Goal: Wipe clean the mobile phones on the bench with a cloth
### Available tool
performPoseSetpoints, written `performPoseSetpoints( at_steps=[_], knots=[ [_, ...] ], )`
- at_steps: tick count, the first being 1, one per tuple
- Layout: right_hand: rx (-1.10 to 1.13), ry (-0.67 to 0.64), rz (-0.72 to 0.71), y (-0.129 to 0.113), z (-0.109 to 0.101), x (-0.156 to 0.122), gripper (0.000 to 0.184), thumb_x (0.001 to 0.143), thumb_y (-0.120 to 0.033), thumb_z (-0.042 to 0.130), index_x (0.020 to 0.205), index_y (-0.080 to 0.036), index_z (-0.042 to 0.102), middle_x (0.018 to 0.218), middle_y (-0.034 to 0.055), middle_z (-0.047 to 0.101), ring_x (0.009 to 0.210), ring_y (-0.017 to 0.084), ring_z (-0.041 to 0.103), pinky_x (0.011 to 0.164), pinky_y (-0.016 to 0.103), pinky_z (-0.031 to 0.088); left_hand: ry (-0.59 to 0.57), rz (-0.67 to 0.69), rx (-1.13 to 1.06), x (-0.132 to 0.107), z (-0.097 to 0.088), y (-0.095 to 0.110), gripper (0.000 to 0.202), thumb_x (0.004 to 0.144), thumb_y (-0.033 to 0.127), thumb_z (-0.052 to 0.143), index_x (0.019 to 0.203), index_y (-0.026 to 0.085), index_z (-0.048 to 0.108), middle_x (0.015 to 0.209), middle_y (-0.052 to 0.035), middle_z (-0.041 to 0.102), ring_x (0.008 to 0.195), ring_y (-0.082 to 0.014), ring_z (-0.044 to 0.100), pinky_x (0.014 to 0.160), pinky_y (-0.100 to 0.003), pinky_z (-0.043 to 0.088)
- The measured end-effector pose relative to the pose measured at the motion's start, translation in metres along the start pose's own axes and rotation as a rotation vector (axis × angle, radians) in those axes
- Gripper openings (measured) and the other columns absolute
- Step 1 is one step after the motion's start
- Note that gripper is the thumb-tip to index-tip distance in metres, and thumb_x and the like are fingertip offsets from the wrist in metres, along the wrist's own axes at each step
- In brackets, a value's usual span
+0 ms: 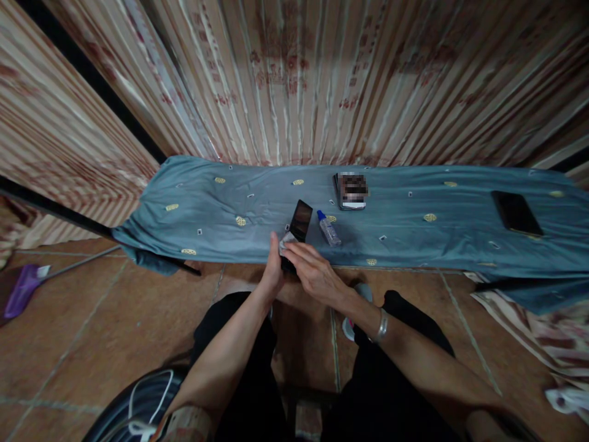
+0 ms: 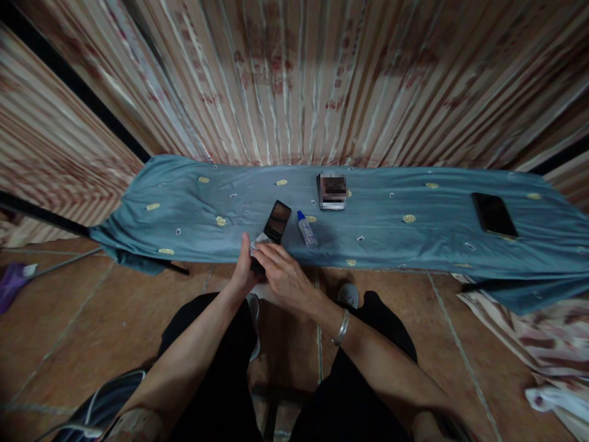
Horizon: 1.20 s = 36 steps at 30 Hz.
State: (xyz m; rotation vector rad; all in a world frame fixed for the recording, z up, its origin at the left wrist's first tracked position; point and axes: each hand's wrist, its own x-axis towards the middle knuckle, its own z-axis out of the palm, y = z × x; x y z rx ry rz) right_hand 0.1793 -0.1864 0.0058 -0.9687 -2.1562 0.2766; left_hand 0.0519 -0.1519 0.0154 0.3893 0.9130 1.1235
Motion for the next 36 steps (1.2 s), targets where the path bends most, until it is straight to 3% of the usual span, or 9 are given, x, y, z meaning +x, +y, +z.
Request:
performPoseSetpoints(
  at_steps=[8, 14, 18, 23, 27, 36],
  knots=[
    [0.023, -0.032, -0.038, -0.008, 0.002, -0.002, 0.056, 0.096, -0.007, 0.045, 0.150, -0.019, 0.048, 0.144, 0.0145, 0.060, 0.139, 0.026, 0.051, 0.116, 0.047, 0.046, 0.024, -0.014, -0.007, -0.001, 0.005, 0.006, 0.060, 0.100, 0.060, 0.031, 0.096, 0.013, 0.068, 0.076, -0.0077, 0.073, 0.086, -0.0209, 0.074, 0.079, -0.031, 0.059],
    [0.029, -0.030, -0.085, -0.012, 0.003, -0.004, 0.057, 0.097, -0.006, 0.043, 0.152, -0.018, 0.044, 0.143, 0.0150, 0.060, 0.139, 0.026, 0.051, 0.116, 0.046, 0.047, 0.054, -0.038, -0.014, 0.001, 0.005, 0.010, 0.061, 0.091, 0.070, 0.043, 0.083, 0.014, 0.066, 0.074, -0.0102, 0.073, 0.081, -0.0243, 0.075, 0.072, -0.033, 0.060],
    [0.026, -0.014, -0.117, -0.013, 0.003, -0.004, 0.053, 0.098, -0.008, 0.039, 0.150, -0.016, 0.046, 0.139, 0.0154, 0.063, 0.138, 0.026, 0.052, 0.113, 0.047, 0.050, 0.051, -0.006, -0.006, 0.002, 0.004, 0.013, 0.059, 0.093, 0.066, 0.043, 0.081, 0.014, 0.067, 0.068, -0.0087, 0.071, 0.077, -0.0232, 0.074, 0.070, -0.031, 0.059],
    [-0.001, -0.034, -0.112, -0.012, 0.001, -0.003, 0.051, 0.099, -0.008, 0.039, 0.147, -0.018, 0.049, 0.137, 0.0144, 0.064, 0.135, 0.025, 0.054, 0.112, 0.047, 0.051, 0.041, -0.029, -0.030, 0.003, 0.003, 0.018, 0.056, 0.101, 0.052, 0.035, 0.080, 0.012, 0.069, 0.066, -0.0074, 0.071, 0.062, -0.0153, 0.069, 0.065, -0.025, 0.056],
    [-0.047, 0.019, -0.126, -0.009, -0.002, -0.004, 0.048, 0.097, -0.007, 0.041, 0.142, -0.015, 0.055, 0.133, 0.0152, 0.066, 0.132, 0.026, 0.056, 0.111, 0.045, 0.052, 0.025, -0.076, -0.102, 0.007, 0.002, 0.021, 0.047, 0.102, 0.041, 0.038, 0.090, 0.009, 0.070, 0.071, -0.0079, 0.072, 0.064, -0.0135, 0.068, 0.068, -0.022, 0.055],
    [-0.086, 0.109, -0.093, 0.004, 0.003, -0.008, 0.049, 0.097, -0.006, 0.040, 0.141, -0.019, 0.056, 0.131, 0.0125, 0.067, 0.126, 0.025, 0.059, 0.106, 0.047, 0.055, -0.013, -0.059, -0.166, 0.013, -0.005, 0.023, 0.047, 0.102, 0.038, 0.038, 0.109, 0.004, 0.070, 0.083, -0.0111, 0.076, 0.075, -0.0169, 0.071, 0.077, -0.025, 0.055]
  ],
)
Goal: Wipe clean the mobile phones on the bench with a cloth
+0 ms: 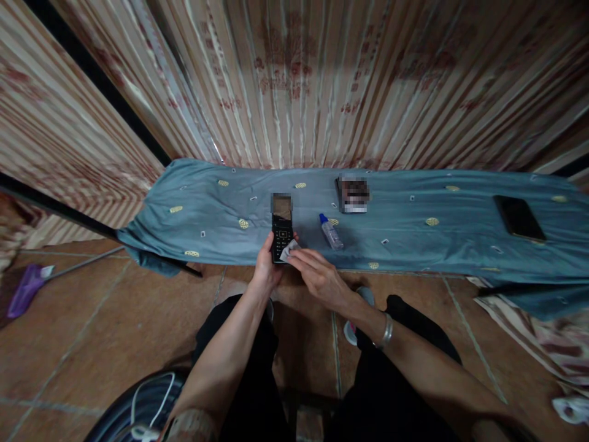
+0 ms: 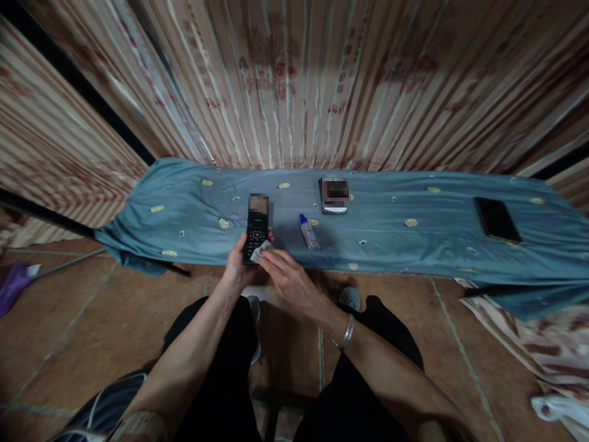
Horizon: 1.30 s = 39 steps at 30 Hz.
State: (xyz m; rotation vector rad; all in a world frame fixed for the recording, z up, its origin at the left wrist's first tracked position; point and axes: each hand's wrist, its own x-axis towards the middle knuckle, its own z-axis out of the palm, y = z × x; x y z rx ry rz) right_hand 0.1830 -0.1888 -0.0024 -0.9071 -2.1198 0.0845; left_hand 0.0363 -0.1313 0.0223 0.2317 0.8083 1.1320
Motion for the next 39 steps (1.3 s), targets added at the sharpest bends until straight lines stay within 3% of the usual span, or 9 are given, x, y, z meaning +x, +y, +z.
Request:
performPoseSetpoints(
  at_steps=[5, 9, 15, 19, 24, 33, 39],
  knots=[
    [-0.026, 0.016, 0.057, 0.010, 0.000, 0.000, 0.047, 0.099, -0.009, 0.038, 0.139, -0.021, 0.059, 0.132, 0.0107, 0.067, 0.122, 0.024, 0.061, 0.104, 0.045, 0.056, -0.051, 0.012, 0.036, 0.002, -0.003, -0.002, 0.039, 0.095, 0.038, 0.051, 0.109, 0.009, 0.072, 0.087, -0.0094, 0.078, 0.084, -0.0210, 0.072, 0.084, -0.032, 0.056],
    [-0.026, 0.026, 0.121, 0.019, -0.001, 0.004, 0.046, 0.099, -0.010, 0.037, 0.138, -0.018, 0.060, 0.133, 0.0127, 0.067, 0.123, 0.024, 0.061, 0.105, 0.044, 0.055, -0.004, 0.038, 0.053, 0.001, -0.002, -0.007, 0.027, 0.091, 0.032, 0.058, 0.094, 0.011, 0.074, 0.085, -0.0082, 0.077, 0.088, -0.0224, 0.072, 0.088, -0.033, 0.055],
    [-0.083, 0.014, 0.220, 0.031, -0.005, 0.009, 0.045, 0.101, -0.014, 0.036, 0.137, -0.017, 0.061, 0.134, 0.0145, 0.066, 0.124, 0.027, 0.061, 0.108, 0.050, 0.051, -0.050, 0.093, 0.122, -0.005, 0.002, -0.017, 0.020, 0.088, 0.031, 0.062, 0.088, 0.013, 0.072, 0.084, -0.0073, 0.075, 0.090, -0.0229, 0.072, 0.087, -0.036, 0.056],
    [-0.140, 0.003, 0.234, 0.033, -0.008, 0.010, 0.044, 0.100, -0.013, 0.037, 0.135, -0.016, 0.062, 0.132, 0.0151, 0.066, 0.124, 0.027, 0.060, 0.109, 0.051, 0.050, -0.105, 0.134, 0.186, -0.005, 0.000, -0.022, 0.025, 0.082, 0.032, 0.069, 0.099, 0.014, 0.073, 0.091, -0.0058, 0.076, 0.091, -0.0208, 0.071, 0.088, -0.034, 0.054],
    [-0.177, -0.001, 0.207, 0.030, -0.009, 0.011, 0.042, 0.099, -0.012, 0.038, 0.131, -0.011, 0.065, 0.130, 0.0164, 0.067, 0.121, 0.027, 0.060, 0.109, 0.046, 0.051, -0.153, 0.205, 0.212, -0.002, -0.004, -0.026, 0.032, 0.076, 0.035, 0.076, 0.101, 0.015, 0.075, 0.105, -0.0062, 0.076, 0.109, -0.0220, 0.067, 0.100, -0.032, 0.046],
    [-0.076, 0.013, 0.244, 0.025, -0.009, 0.016, 0.043, 0.099, -0.014, 0.037, 0.131, -0.018, 0.066, 0.130, 0.0135, 0.068, 0.120, 0.026, 0.061, 0.107, 0.048, 0.051, -0.154, 0.181, 0.229, -0.005, -0.002, -0.032, 0.032, 0.071, 0.037, 0.080, 0.096, 0.017, 0.077, 0.105, -0.0052, 0.077, 0.121, -0.0260, 0.062, 0.109, -0.035, 0.040],
    [0.011, 0.034, 0.296, 0.027, -0.010, 0.019, 0.041, 0.098, -0.015, 0.039, 0.127, -0.020, 0.067, 0.128, 0.0116, 0.070, 0.119, 0.026, 0.062, 0.106, 0.048, 0.051, -0.143, 0.169, 0.274, -0.008, -0.001, -0.036, 0.028, 0.070, 0.038, 0.082, 0.088, 0.016, 0.076, 0.097, -0.0048, 0.076, 0.112, -0.0248, 0.064, 0.103, -0.034, 0.043]
  ],
)
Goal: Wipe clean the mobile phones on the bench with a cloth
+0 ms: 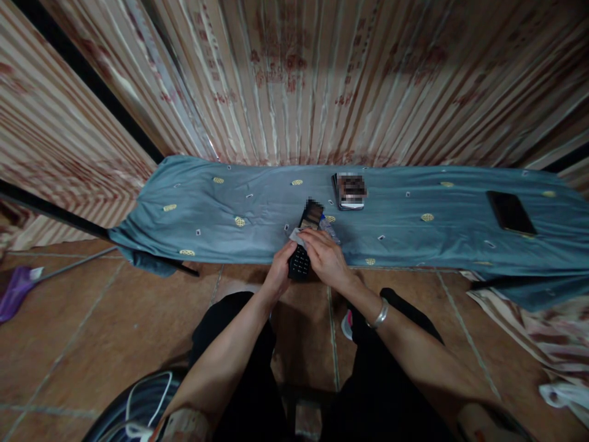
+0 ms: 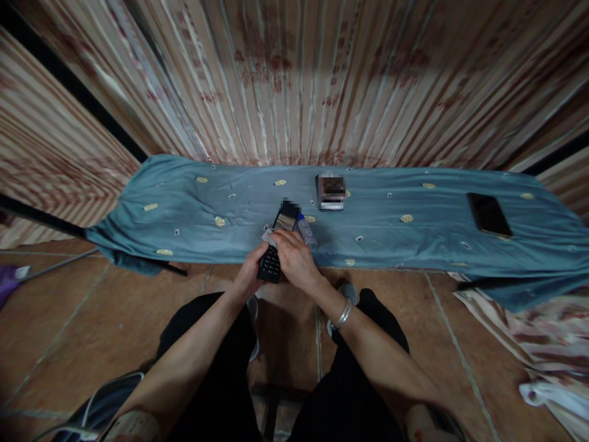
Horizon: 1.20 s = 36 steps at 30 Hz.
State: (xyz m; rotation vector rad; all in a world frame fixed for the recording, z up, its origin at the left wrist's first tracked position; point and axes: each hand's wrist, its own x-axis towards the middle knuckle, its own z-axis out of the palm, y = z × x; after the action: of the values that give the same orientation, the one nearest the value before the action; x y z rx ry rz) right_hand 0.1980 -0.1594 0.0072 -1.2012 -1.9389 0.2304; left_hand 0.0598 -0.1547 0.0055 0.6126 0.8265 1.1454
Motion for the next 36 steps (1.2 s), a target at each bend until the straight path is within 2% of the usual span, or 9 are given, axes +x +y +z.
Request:
performPoseSetpoints(
  at_steps=[3, 9, 15, 21, 24, 28, 32, 36],
  knots=[
    [0.025, -0.007, 0.007, 0.001, -0.001, 0.000, 0.041, 0.097, -0.015, 0.039, 0.125, -0.020, 0.068, 0.128, 0.0117, 0.070, 0.119, 0.025, 0.063, 0.106, 0.048, 0.051, 0.008, 0.003, 0.009, 0.000, 0.000, 0.001, 0.026, 0.071, 0.036, 0.081, 0.087, 0.016, 0.076, 0.094, -0.0042, 0.076, 0.109, -0.0241, 0.065, 0.101, -0.033, 0.043],
    [0.003, -0.011, 0.028, 0.006, -0.004, -0.002, 0.042, 0.095, -0.012, 0.038, 0.122, -0.022, 0.069, 0.125, 0.0095, 0.071, 0.116, 0.024, 0.065, 0.106, 0.048, 0.051, 0.034, 0.025, -0.017, 0.002, 0.000, 0.008, 0.029, 0.073, 0.033, 0.077, 0.096, 0.015, 0.076, 0.100, -0.0054, 0.077, 0.114, -0.0233, 0.065, 0.103, -0.032, 0.043],
    [-0.024, -0.013, 0.029, 0.011, -0.006, -0.005, 0.041, 0.095, -0.012, 0.039, 0.122, -0.020, 0.069, 0.124, 0.0105, 0.072, 0.114, 0.025, 0.065, 0.104, 0.049, 0.053, 0.076, 0.005, -0.055, 0.004, 0.001, 0.013, 0.025, 0.079, 0.036, 0.073, 0.093, 0.015, 0.075, 0.095, -0.0042, 0.077, 0.105, -0.0217, 0.068, 0.097, -0.031, 0.047],
    [-0.078, -0.001, -0.012, 0.006, -0.005, -0.005, 0.039, 0.099, -0.015, 0.038, 0.122, -0.016, 0.070, 0.124, 0.0136, 0.071, 0.114, 0.026, 0.064, 0.103, 0.046, 0.053, 0.068, 0.010, -0.047, 0.005, 0.000, 0.006, 0.030, 0.078, 0.041, 0.075, 0.093, 0.015, 0.076, 0.093, -0.0044, 0.076, 0.108, -0.0237, 0.067, 0.097, -0.032, 0.048],
    [-0.063, -0.003, -0.020, 0.002, -0.004, -0.003, 0.040, 0.099, -0.015, 0.037, 0.122, -0.018, 0.070, 0.123, 0.0121, 0.071, 0.114, 0.025, 0.064, 0.103, 0.045, 0.053, 0.075, 0.004, -0.029, 0.004, 0.001, 0.001, 0.029, 0.077, 0.041, 0.076, 0.088, 0.015, 0.076, 0.090, -0.0040, 0.076, 0.108, -0.0249, 0.068, 0.098, -0.034, 0.048],
    [-0.036, 0.002, -0.034, -0.002, -0.002, 0.000, 0.041, 0.100, -0.016, 0.037, 0.124, -0.019, 0.069, 0.125, 0.0111, 0.071, 0.115, 0.025, 0.064, 0.102, 0.046, 0.054, 0.093, -0.005, -0.015, 0.003, 0.003, -0.003, 0.030, 0.077, 0.040, 0.076, 0.092, 0.015, 0.077, 0.096, -0.0053, 0.077, 0.115, -0.0252, 0.066, 0.104, -0.034, 0.045],
    [-0.044, 0.000, -0.049, -0.003, -0.001, -0.001, 0.042, 0.100, -0.016, 0.036, 0.127, -0.019, 0.068, 0.129, 0.0112, 0.070, 0.117, 0.025, 0.063, 0.104, 0.047, 0.053, 0.097, -0.018, -0.031, 0.004, 0.001, -0.003, 0.029, 0.079, 0.040, 0.075, 0.095, 0.015, 0.076, 0.098, -0.0047, 0.078, 0.118, -0.0249, 0.065, 0.107, -0.034, 0.044],
    [-0.031, -0.043, -0.057, -0.001, -0.001, -0.005, 0.043, 0.100, -0.015, 0.037, 0.130, -0.021, 0.067, 0.130, 0.0119, 0.069, 0.120, 0.025, 0.063, 0.105, 0.047, 0.053, 0.095, -0.038, -0.075, 0.007, -0.001, 0.001, 0.029, 0.080, 0.041, 0.073, 0.093, 0.014, 0.075, 0.097, -0.0059, 0.077, 0.116, -0.0261, 0.066, 0.104, -0.035, 0.047]
  ],
)
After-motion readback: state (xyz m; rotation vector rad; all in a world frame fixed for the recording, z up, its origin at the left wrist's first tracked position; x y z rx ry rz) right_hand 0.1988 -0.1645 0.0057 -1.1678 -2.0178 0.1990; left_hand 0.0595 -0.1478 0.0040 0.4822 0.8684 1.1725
